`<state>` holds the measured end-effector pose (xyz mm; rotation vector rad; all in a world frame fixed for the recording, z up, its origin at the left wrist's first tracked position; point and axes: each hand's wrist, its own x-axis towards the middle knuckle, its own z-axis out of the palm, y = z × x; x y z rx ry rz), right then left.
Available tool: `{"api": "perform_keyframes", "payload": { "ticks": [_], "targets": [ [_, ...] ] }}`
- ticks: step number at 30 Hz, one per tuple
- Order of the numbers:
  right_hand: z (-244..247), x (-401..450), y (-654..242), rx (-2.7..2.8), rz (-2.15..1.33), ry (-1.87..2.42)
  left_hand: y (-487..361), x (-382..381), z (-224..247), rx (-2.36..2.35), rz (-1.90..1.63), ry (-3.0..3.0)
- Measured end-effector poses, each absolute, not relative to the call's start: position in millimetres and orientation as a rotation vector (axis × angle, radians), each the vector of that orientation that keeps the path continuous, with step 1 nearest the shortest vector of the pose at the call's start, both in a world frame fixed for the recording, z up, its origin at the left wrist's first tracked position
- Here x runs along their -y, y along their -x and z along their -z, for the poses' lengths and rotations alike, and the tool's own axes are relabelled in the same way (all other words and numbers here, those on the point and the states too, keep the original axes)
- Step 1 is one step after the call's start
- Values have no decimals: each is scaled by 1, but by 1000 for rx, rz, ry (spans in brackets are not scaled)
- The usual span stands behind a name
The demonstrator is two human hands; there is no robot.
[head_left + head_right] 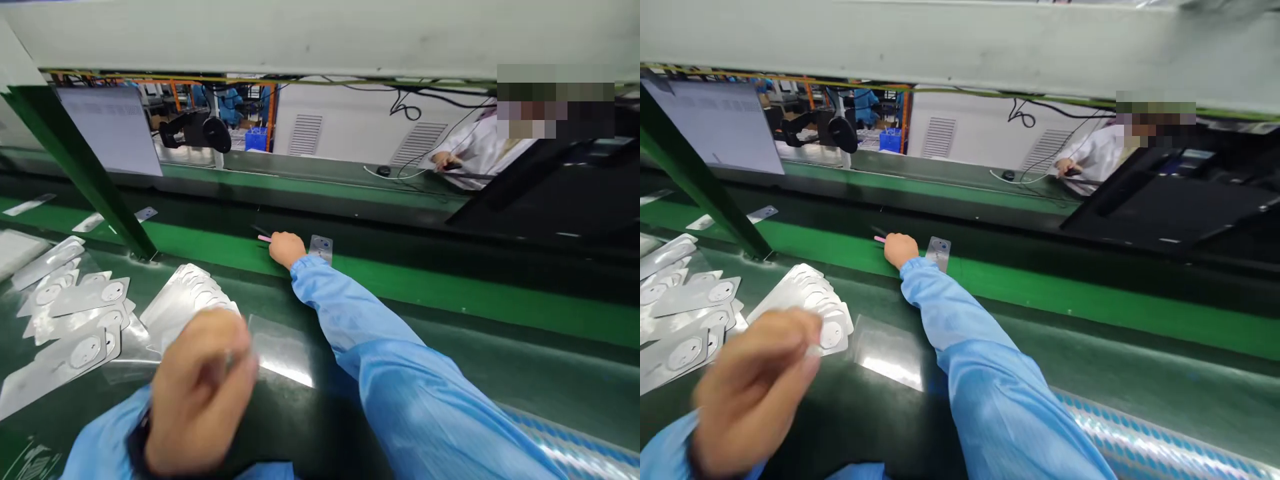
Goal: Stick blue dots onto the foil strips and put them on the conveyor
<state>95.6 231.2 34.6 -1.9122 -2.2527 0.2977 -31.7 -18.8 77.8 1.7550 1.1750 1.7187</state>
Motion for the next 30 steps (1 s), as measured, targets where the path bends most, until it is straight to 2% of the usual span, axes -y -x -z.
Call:
{"api": "perform_keyframes", "payload": {
  "ticks": [3, 7, 10, 15, 18, 22, 30],
  "targets": [
    [-51, -189, -128, 2179, -314, 1845, 15, -20, -64, -1390, -1575, -1476],
    [-52, -98, -172, 1896, -1165, 1405, 6, -51, -35, -1459, -1342, -1226],
    [-42, -39, -194, 1689, -1463, 1309, 3, -47, -22, -1365, -1166, -1342],
    [-18, -12, -225, 1139, -1307, 1264, 1, -25, -10, -1340, -805, -1592],
    [-3, -14, -235, 1241, -1220, 1347, -3, -17, -3, -1336, -608, -1686],
    [10, -15, -233, 1421, -1382, 1467, -10, -13, 2, -1366, -450, -1895],
    [20, -13, -231, 1158, -1451, 1520, -12, -8, 2, -1291, -180, -2196]
  ]
}}
